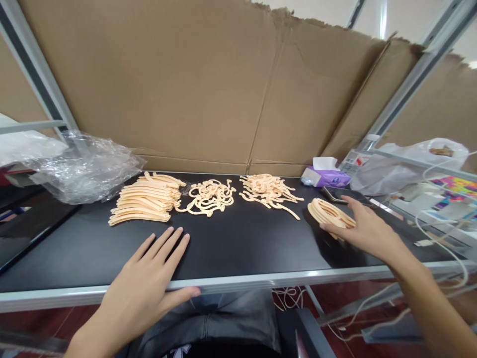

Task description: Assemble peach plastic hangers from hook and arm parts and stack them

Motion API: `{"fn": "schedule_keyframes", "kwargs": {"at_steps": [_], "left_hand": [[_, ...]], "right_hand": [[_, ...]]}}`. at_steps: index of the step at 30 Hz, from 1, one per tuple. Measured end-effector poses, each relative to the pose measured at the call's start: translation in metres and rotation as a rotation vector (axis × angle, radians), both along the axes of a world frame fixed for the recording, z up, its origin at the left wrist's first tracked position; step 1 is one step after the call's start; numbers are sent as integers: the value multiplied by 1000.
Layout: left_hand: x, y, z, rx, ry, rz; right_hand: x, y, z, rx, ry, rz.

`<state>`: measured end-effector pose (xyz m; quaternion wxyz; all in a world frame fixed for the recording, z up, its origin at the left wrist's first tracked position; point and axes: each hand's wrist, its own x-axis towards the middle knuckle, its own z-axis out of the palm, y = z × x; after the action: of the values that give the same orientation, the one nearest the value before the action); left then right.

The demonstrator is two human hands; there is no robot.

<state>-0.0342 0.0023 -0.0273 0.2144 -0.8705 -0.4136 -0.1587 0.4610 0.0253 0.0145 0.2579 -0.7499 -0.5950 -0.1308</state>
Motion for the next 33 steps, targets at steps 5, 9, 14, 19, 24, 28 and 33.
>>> {"fn": "schedule_keyframes", "kwargs": {"at_steps": [5,9,14,19,24,28,33], "left_hand": [[1,-2,1,-27,-25,14],[2,-2,1,-32,-33,16],[3,-2,2,-51,-10,20],[-3,-8,11,-165,-16,-10],[-18,9,32,-199,-208,75],[-27,46,45,-5,-136,158],[-32,73,46,-8,-49,24]], "right_hand": [[-71,3,19,246,-57,263],[-145,35,25,276,-113,681],[-213,81,10,280,-240,935],[-227,79,-11,269,-220,1030],[-211,81,-13,344,-76,954],[-210,88,-14,343,-39,944],[-220,86,-21,268,-62,984]]}}
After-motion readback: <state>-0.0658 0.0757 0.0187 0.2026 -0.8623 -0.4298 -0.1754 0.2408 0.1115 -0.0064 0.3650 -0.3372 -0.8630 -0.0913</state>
